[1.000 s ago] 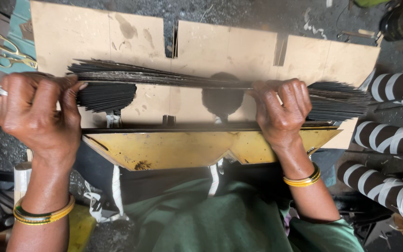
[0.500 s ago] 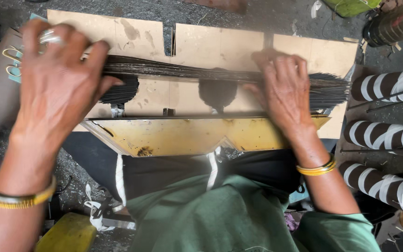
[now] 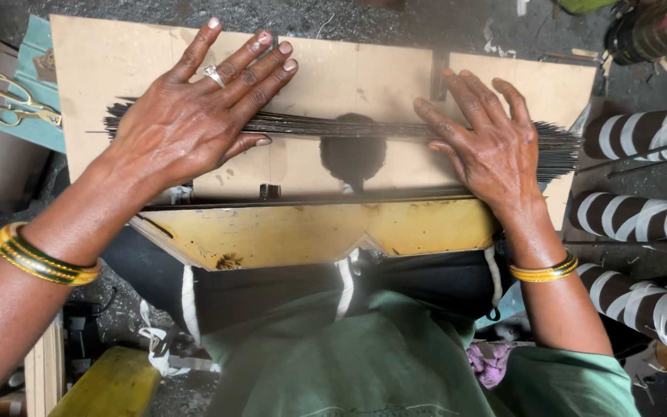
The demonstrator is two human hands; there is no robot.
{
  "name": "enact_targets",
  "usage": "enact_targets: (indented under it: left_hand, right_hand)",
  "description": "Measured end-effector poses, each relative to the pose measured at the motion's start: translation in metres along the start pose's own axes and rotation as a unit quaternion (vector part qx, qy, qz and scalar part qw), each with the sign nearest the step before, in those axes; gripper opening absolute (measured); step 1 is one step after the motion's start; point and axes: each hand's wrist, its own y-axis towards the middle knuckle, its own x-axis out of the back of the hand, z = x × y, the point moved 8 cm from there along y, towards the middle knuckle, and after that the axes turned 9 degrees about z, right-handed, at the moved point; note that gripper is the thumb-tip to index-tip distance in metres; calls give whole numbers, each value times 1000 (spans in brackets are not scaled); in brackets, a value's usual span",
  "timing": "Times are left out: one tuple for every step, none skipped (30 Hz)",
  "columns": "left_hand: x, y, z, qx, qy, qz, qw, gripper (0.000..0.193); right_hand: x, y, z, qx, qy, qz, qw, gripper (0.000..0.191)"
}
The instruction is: The person aligns and evens out bundles of black incense sticks on a wooden jig, pressing and squaring the stick ends against the board and adjusting the bundles by hand to line them up. They repeatedly gather, flip and reposition the stick bundles across the jig throughout the clip.
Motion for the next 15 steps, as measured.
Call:
enact_targets:
  left_hand:
    - [-1, 1, -2, 2, 12, 4, 1000, 86]
    - [-1, 2, -3, 5, 26, 6, 1000, 88]
    - [-1, 3, -4, 9, 40, 7, 999, 90]
    - [-1, 3, -6, 8, 57, 3, 998, 90]
    - [0, 4, -8, 6, 71, 0, 997, 90]
    - [0, 5, -10, 3, 85, -3, 996, 90]
    - [1, 6, -9, 2, 7, -1, 1000, 87]
    - [1, 7, -8, 1, -71, -1, 997, 84]
    - [2, 7, -5, -1, -149, 0, 989, 81]
    - [1, 8, -5, 3, -148, 2, 989, 80]
    - [0, 8, -5, 6, -147, 4, 989, 79]
    - [-3, 8, -5, 10, -144, 4, 989, 79]
    - [-6, 8, -3, 12, -147, 5, 989, 77]
    - [-10, 8, -2, 13, -149, 4, 989, 76]
    - [-15, 6, -2, 16, -154, 6, 988, 74]
  right_hand:
    - [-1, 0, -1, 3, -5, 3, 1000, 60]
    - [-2, 0, -2, 2, 1, 2, 1000, 59]
    - [-3, 1, -3, 2, 7, 0, 1000, 58]
    - [-4, 1, -4, 0, 14, -2, 1000, 57]
    - [-5, 1, -6, -1, 13, -1, 1000, 56]
    - [-7, 0, -7, -3, 13, 0, 1000, 54]
    - [-8, 0, -8, -5, 13, 1, 1000, 53]
    - [-9, -2, -9, -6, 19, -8, 1000, 52]
    - [-10, -2, -10, -8, 25, -16, 1000, 51]
    - [-11, -4, -11, -8, 33, -22, 999, 51]
    - [-13, -6, -10, -8, 22, -26, 999, 49]
    - [-14, -8, -11, -8, 10, -29, 999, 48]
    - [-14, -9, -11, -8, -5, -36, 999, 46]
    - [-15, -9, -12, -9, -16, -31, 999, 46]
    - [-16, -9, -12, -8, -24, -24, 999, 46]
